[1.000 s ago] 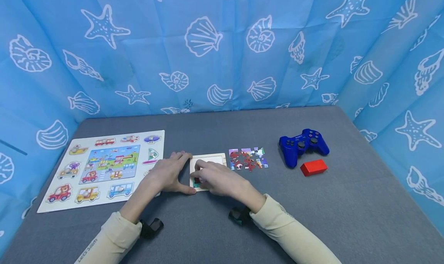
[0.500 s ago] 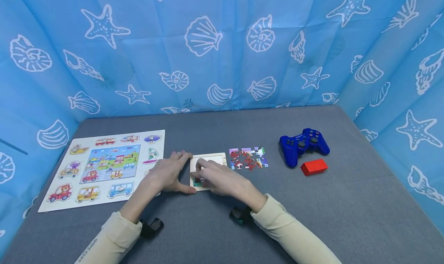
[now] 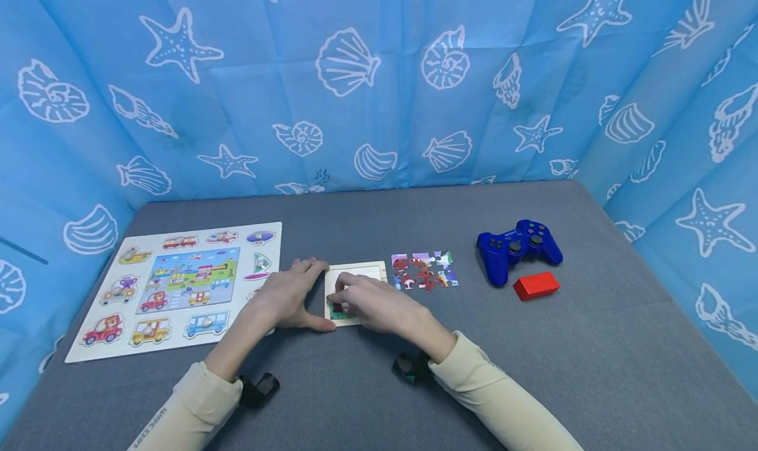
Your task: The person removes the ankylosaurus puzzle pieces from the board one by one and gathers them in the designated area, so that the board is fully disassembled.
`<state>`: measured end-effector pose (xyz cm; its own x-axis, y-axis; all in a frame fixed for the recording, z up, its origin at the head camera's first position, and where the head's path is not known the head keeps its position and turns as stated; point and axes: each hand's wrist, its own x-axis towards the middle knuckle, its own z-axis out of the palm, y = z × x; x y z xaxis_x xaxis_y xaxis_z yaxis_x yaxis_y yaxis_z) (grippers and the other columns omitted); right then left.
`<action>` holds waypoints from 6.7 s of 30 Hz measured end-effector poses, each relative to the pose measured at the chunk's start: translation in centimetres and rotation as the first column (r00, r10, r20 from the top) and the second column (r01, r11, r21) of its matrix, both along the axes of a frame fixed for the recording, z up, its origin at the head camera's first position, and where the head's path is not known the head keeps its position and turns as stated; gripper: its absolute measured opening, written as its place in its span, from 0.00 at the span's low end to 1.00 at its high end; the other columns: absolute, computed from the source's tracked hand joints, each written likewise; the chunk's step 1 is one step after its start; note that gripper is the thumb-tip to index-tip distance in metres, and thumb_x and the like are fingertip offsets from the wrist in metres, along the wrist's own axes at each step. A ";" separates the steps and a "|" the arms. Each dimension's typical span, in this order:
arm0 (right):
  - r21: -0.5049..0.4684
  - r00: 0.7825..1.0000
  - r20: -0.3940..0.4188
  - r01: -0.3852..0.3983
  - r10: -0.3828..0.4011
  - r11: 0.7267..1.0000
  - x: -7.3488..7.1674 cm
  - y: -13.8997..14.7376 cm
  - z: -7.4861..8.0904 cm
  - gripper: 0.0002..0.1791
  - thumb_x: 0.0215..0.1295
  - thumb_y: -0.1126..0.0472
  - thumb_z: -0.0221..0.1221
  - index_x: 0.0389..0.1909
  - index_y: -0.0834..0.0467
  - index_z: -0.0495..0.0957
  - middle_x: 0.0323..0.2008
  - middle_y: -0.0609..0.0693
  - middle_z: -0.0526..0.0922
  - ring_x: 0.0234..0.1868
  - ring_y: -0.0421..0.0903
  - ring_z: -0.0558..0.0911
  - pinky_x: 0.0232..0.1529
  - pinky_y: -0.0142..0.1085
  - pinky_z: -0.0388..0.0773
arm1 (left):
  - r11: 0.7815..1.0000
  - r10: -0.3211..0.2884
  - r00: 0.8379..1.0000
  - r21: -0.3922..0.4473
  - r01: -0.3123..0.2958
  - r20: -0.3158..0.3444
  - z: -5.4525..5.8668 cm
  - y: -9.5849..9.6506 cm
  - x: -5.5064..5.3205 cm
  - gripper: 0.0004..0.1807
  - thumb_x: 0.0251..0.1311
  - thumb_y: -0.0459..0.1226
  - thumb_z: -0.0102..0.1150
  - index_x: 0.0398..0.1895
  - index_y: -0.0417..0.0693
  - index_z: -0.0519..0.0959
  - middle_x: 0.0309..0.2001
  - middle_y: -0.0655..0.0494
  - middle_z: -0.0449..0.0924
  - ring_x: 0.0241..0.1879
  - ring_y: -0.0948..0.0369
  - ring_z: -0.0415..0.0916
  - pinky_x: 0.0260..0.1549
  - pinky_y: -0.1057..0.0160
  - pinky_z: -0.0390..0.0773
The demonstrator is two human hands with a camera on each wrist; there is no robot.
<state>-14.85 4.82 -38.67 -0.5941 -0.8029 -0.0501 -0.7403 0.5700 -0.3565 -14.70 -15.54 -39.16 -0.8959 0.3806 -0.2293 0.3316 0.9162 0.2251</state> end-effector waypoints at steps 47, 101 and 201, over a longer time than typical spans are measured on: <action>-0.066 1.000 0.018 -0.021 0.022 0.998 -1.8 8.5 1.1 0.15 0.69 0.67 0.63 0.55 0.61 0.85 0.45 0.52 0.83 0.37 0.42 0.76 0.39 0.32 0.76 | 1.000 0.007 1.000 -0.016 -0.007 0.022 0.1 0.1 0.0 0.60 0.43 0.67 0.75 0.75 0.47 0.63 0.76 0.34 0.62 0.75 0.32 0.61 0.66 0.31 0.70; 0.075 0.975 0.118 0.178 -0.186 0.981 -0.2 10.0 0.4 0.20 0.66 0.60 0.67 0.59 0.56 0.83 0.56 0.54 0.83 0.55 0.49 0.82 0.59 0.51 0.82 | 1.000 0.007 1.000 -0.018 -0.006 0.017 0.0 0.1 0.1 0.60 0.43 0.68 0.74 0.76 0.47 0.62 0.76 0.34 0.62 0.74 0.32 0.61 0.65 0.32 0.72; -0.105 0.997 0.028 0.080 -0.077 0.991 -0.3 7.2 2.0 0.16 0.65 0.56 0.69 0.51 0.56 0.85 0.41 0.48 0.82 0.36 0.40 0.74 0.37 0.30 0.72 | 1.000 0.014 0.999 -0.028 -0.013 0.036 -0.2 0.0 -0.1 0.60 0.44 0.68 0.74 0.76 0.49 0.61 0.77 0.34 0.61 0.75 0.33 0.59 0.66 0.32 0.70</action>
<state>-15.18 12.05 -36.71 -0.6551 -0.7554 0.0178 -0.6851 0.5839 -0.4355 -14.76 -15.53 -39.40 -0.8918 0.3618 -0.2718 0.3113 0.9264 0.2116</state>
